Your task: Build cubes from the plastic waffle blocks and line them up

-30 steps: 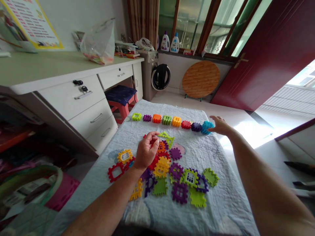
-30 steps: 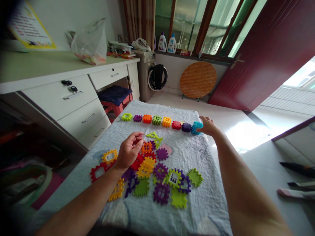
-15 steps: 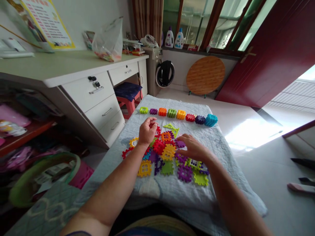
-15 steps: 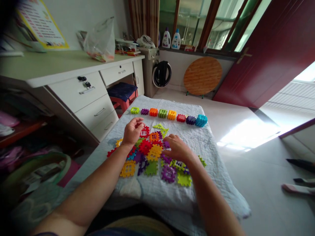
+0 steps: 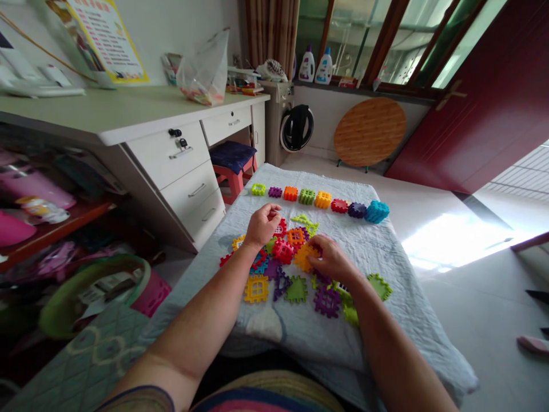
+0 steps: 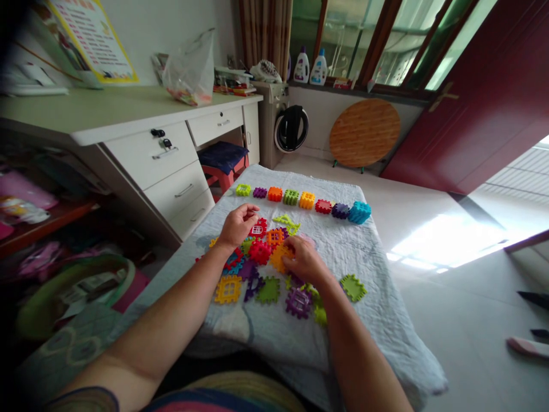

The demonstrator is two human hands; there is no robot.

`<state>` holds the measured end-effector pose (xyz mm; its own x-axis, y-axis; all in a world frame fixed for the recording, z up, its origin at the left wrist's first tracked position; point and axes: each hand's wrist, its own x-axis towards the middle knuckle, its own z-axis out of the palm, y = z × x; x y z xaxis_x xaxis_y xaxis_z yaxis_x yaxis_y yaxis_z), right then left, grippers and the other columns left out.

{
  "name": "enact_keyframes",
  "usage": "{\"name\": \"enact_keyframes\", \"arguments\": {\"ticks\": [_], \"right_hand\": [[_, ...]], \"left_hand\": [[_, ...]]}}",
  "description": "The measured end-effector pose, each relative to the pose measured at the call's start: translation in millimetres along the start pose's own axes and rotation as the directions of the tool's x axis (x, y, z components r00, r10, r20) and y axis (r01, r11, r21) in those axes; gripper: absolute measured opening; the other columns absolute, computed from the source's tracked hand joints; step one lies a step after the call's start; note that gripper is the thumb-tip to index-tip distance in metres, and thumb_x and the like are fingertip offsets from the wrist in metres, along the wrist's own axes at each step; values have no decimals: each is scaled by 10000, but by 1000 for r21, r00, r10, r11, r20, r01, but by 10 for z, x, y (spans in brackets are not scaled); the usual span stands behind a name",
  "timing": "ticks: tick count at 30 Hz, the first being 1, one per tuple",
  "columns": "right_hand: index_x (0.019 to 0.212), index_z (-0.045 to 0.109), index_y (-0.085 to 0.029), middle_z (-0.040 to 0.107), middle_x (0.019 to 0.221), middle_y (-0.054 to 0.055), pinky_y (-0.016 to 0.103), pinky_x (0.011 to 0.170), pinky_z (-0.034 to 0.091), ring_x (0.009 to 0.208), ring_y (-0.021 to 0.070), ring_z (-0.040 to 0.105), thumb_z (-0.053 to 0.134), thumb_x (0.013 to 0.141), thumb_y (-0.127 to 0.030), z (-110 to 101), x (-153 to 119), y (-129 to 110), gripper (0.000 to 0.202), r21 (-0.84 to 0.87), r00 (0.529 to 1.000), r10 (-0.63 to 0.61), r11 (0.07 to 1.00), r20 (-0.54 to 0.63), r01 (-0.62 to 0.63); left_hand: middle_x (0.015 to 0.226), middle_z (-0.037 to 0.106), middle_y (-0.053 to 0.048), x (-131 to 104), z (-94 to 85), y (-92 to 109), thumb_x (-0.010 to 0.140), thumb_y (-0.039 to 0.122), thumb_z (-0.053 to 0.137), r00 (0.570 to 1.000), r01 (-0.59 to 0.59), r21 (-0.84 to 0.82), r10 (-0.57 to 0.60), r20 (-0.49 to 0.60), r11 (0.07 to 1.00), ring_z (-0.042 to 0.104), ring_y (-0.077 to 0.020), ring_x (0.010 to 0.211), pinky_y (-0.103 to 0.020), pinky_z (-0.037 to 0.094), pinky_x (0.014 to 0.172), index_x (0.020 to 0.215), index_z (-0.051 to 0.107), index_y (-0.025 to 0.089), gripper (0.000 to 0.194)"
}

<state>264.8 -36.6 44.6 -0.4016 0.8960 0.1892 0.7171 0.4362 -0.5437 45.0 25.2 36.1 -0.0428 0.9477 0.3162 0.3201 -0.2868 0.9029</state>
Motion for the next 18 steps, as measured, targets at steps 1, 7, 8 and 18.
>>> {"name": "enact_keyframes", "arguments": {"ticks": [1, 7, 8, 18], "right_hand": [[834, 579, -185, 548, 722, -17, 256, 633, 355, 656, 126, 463, 574, 702, -183, -18, -7, 18, 131, 47, 999, 40, 998, -10, -40], [947, 556, -203, 540, 689, -47, 237, 546, 359, 566, 102, 448, 573, 722, -247, -56, -23, 251, 230, 454, 966, 229, 878, -118, -153], [985, 546, -206, 541, 693, -49, 238, 542, 365, 563, 104, 454, 578, 722, -261, -55, -22, 301, 270, 514, 956, 258, 844, -139, -153], [1084, 590, -179, 627, 804, 25, 324, 677, 460, 660, 160, 550, 549, 700, -310, -109, -34, 573, 408, 253, 789, 429, 902, -440, -350]], "left_hand": [[760, 653, -17, -6, -2, 6, 760, 216, 564, 1000, -11, 10, 11, 25, 1000, 616, -137, 691, -230, 487, 659, 964, 634, 151, 225], [776, 670, -15, -55, -29, 48, 746, 253, 602, 935, -127, 166, 62, 350, 978, 584, -134, 681, -244, 477, 675, 849, 654, 165, 145], [768, 667, -12, -64, -41, 68, 745, 265, 611, 916, -152, 197, 63, 396, 969, 571, -131, 665, -241, 468, 659, 831, 658, 167, 138], [832, 676, -9, -103, -151, 183, 666, 319, 706, 774, -207, 258, -3, 633, 944, 593, -149, 703, -244, 445, 657, 909, 666, 192, 278]]}}
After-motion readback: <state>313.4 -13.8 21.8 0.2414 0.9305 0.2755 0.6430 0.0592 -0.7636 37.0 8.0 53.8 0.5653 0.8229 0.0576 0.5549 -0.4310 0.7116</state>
